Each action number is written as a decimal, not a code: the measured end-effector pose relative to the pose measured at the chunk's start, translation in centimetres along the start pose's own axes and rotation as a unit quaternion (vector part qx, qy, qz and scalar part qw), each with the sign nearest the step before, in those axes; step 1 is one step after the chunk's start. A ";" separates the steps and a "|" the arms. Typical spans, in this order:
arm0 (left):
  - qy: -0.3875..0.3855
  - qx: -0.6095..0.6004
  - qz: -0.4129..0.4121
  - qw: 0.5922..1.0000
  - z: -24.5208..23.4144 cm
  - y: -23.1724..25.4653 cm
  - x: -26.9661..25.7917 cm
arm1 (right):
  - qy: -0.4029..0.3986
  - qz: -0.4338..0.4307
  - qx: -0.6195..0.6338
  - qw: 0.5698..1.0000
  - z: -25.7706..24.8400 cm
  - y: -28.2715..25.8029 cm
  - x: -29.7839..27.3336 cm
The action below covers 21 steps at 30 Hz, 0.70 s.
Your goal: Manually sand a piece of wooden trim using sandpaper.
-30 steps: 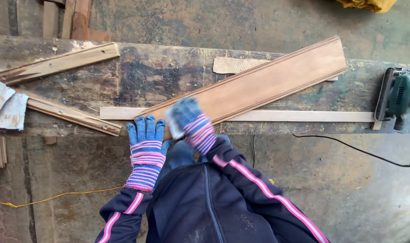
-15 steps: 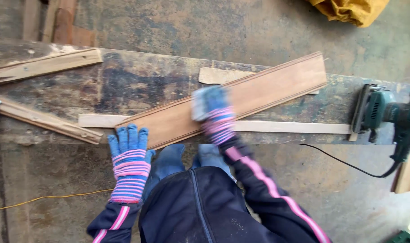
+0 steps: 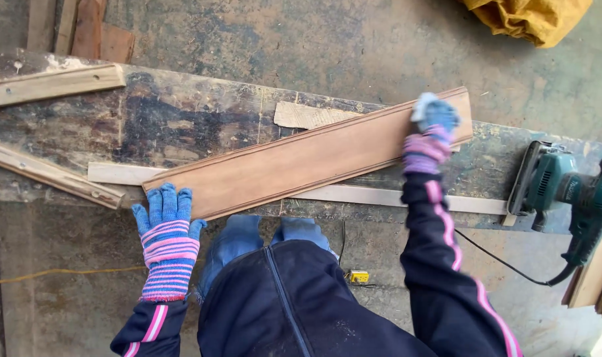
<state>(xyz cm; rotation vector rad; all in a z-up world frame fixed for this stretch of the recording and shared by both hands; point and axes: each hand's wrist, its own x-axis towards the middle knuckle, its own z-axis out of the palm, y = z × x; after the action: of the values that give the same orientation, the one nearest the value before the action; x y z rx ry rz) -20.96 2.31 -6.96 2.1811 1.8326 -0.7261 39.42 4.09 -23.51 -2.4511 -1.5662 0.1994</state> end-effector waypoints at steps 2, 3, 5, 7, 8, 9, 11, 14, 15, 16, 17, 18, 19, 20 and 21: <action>0.010 -0.010 -0.004 1.000 0.9 -0.2 -0.1 | -0.003 -0.137 0.029 0.990 -0.9 -10.7 -5.0; 0.024 -0.018 0.002 1.000 1.4 -0.2 -0.2 | 0.000 -0.262 0.055 0.964 -2.1 -16.3 -8.0; 0.029 -0.019 -0.003 0.999 1.7 0.0 -0.3 | -0.048 -0.352 0.099 0.929 -3.3 -24.2 -11.6; 0.037 -0.016 -0.004 0.999 1.7 0.2 -0.4 | -0.091 -0.433 0.144 0.885 -5.1 -27.8 -12.9; 0.043 -0.013 -0.004 0.999 1.7 0.2 -0.5 | -0.103 -0.467 0.157 0.864 -6.2 -27.5 -12.3; 0.051 -0.009 -0.004 0.999 1.5 0.1 -0.4 | -0.113 -0.499 0.169 0.842 -7.2 -27.5 -11.4; 0.043 -0.016 -0.006 0.999 1.3 0.0 -0.4 | -0.139 -0.464 0.170 0.858 -9.6 -22.6 -8.4; 0.042 -0.031 -0.010 0.999 1.5 0.3 -0.6 | -0.143 -0.394 0.105 0.902 -10.4 -15.7 -6.1; 0.051 -0.030 -0.009 0.998 1.5 0.3 -0.5 | -0.114 -0.353 0.045 0.928 -10.0 -13.6 -5.8; 0.050 -0.033 -0.012 0.998 1.4 0.3 -0.4 | -0.116 -0.356 0.043 0.926 -9.3 -14.4 -6.5; 0.045 -0.028 -0.011 0.999 1.2 0.3 -0.4 | -0.067 -0.353 0.052 0.932 -8.4 -15.3 -7.4; 0.040 -0.023 -0.010 0.999 1.0 0.4 -0.5 | -0.018 -0.349 0.060 0.935 -7.6 -16.1 -8.3; 0.040 -0.025 -0.016 0.999 1.0 0.4 -0.5 | -0.019 -0.355 0.062 0.933 -7.5 -19.7 -8.9; 0.041 -0.030 -0.018 0.999 1.0 0.5 -0.5 | -0.044 -0.388 0.086 0.917 -7.3 -23.2 -9.6; 0.040 -0.033 -0.016 0.998 1.0 0.7 -0.6 | -0.071 -0.415 0.109 0.901 -7.2 -26.5 -10.8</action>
<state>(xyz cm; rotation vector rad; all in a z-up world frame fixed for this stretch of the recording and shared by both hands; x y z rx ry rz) -20.64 1.16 -7.65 2.1729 1.9069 -0.5826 13.33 4.19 -9.67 -1.4500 -2.3355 0.3731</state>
